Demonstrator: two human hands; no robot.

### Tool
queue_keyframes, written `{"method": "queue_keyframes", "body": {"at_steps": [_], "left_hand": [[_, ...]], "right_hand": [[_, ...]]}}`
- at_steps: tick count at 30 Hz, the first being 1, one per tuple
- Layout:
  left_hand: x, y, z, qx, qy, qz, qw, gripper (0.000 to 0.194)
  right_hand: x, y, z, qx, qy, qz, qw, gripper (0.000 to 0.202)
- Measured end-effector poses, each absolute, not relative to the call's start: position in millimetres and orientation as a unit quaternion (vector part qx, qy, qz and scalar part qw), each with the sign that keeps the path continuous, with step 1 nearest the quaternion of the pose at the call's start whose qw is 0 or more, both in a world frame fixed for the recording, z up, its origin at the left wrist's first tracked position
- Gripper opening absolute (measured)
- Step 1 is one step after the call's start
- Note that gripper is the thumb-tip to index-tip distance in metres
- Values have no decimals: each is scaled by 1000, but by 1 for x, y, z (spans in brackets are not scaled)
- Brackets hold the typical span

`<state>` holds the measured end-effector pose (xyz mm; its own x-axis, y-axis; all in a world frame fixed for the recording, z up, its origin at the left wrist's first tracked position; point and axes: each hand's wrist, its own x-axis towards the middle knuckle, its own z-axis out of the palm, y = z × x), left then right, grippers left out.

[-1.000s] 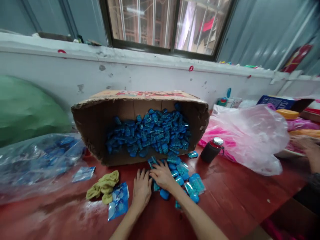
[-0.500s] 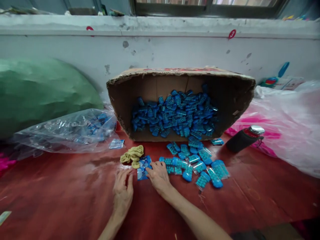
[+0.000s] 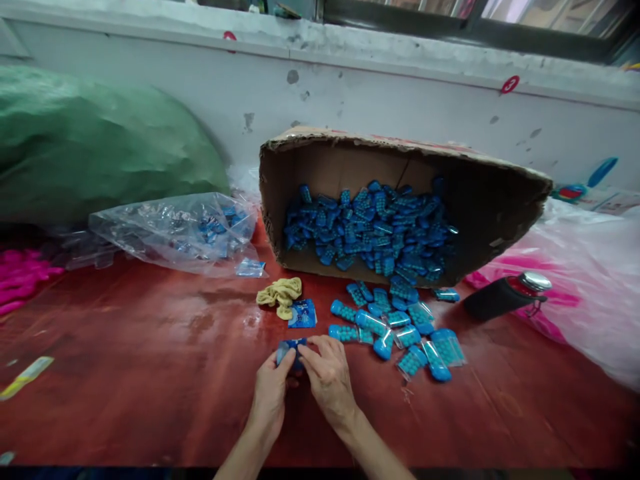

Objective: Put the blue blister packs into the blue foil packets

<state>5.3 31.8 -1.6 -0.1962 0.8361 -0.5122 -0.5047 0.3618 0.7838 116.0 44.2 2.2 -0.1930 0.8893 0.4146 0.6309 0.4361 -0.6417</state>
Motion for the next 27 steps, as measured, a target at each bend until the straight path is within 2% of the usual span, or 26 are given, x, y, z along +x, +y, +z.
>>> {"method": "queue_keyframes", "body": {"at_steps": [3, 6, 7, 10, 19, 27], "left_hand": [[3, 28, -4, 156, 560, 543, 606, 33], [1, 28, -14, 208, 588, 548, 558, 29], [1, 28, -18, 230, 601, 547, 535, 28], [1, 29, -27, 264, 626, 534, 503, 28], [9, 31, -17, 195, 578, 565, 556, 29], [11, 23, -13, 200, 581, 579, 536, 28]], "right_hand": [[117, 43, -4, -537, -638, 343, 432, 39], [117, 45, -11, -521, -556, 499, 413, 15], [116, 45, -13, -515, -546, 520, 408, 14], [111, 42, -15, -527, -529, 515, 420, 20], [99, 29, -9, -570, -544, 417, 454, 24], [96, 29, -16, -499, -429, 573, 488, 14]]}}
